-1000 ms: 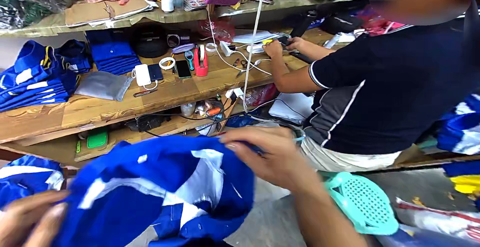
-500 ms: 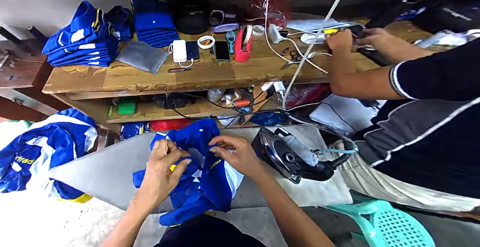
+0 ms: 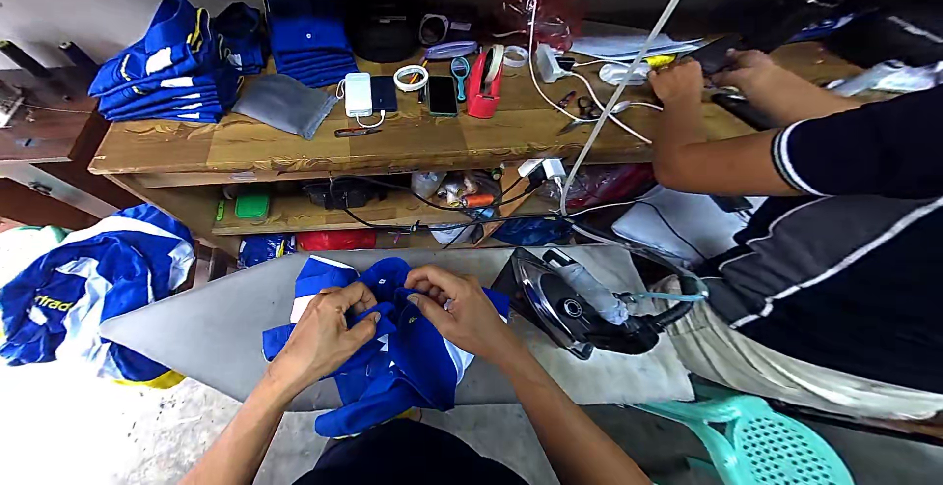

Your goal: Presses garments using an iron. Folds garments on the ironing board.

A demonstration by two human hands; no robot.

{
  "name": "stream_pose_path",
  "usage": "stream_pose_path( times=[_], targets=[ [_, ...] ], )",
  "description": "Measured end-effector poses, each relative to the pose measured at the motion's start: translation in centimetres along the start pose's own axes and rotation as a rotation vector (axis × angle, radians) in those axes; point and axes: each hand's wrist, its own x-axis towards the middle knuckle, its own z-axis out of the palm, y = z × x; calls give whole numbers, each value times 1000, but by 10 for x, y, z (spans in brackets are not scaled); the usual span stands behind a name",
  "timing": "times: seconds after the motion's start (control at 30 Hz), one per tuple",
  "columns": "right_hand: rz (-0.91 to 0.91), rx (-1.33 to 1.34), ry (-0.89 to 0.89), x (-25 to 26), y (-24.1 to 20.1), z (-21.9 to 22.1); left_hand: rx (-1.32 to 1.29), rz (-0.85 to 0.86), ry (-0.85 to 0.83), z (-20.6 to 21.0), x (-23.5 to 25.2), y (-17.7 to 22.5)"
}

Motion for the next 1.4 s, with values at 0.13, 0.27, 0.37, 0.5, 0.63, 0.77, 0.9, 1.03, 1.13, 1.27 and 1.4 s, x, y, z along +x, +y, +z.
stream_pose_path(
  times=[0.13, 0.27, 0.37, 0.5, 0.63, 0.77, 0.9, 1.03, 1.13, 1.27, 1.4],
  targets=[
    [-40, -9, -19, 2, 6, -3, -129, 32, -69, -6, -2, -3],
    [-44, 0, -25, 0, 7, -1, -352, 56, -94, -8, -1, -14],
    [-27, 58, -55, 0, 4, 4, -414, 37, -110, -6, -1, -20],
    [-58, 54, -64, 3, 2, 12, -429, 37, -123, -4, -1, -22],
    [-92, -19, -29, 4, -1, 19, -410, 50, -126, -3, -2, -24],
    [-30, -7, 62, 5, 4, 19, -422, 42, -117, -6, -4, -26],
    [68, 135, 97, 4, 18, 2, -535, 5, -86, -12, -6, -34],
    [32, 193, -46, 6, 18, 7, -713, 27, -113, -9, -4, -46],
    [-14, 220, -85, 10, 17, 36, -950, 54, -107, 2, 3, -55],
    [24, 242, 104, 15, 25, 78, -1196, 33, 23, 24, 5, -66],
    [18, 97, 211, 24, 30, 96, -925, -81, 138, 14, 16, -83]
  ],
)
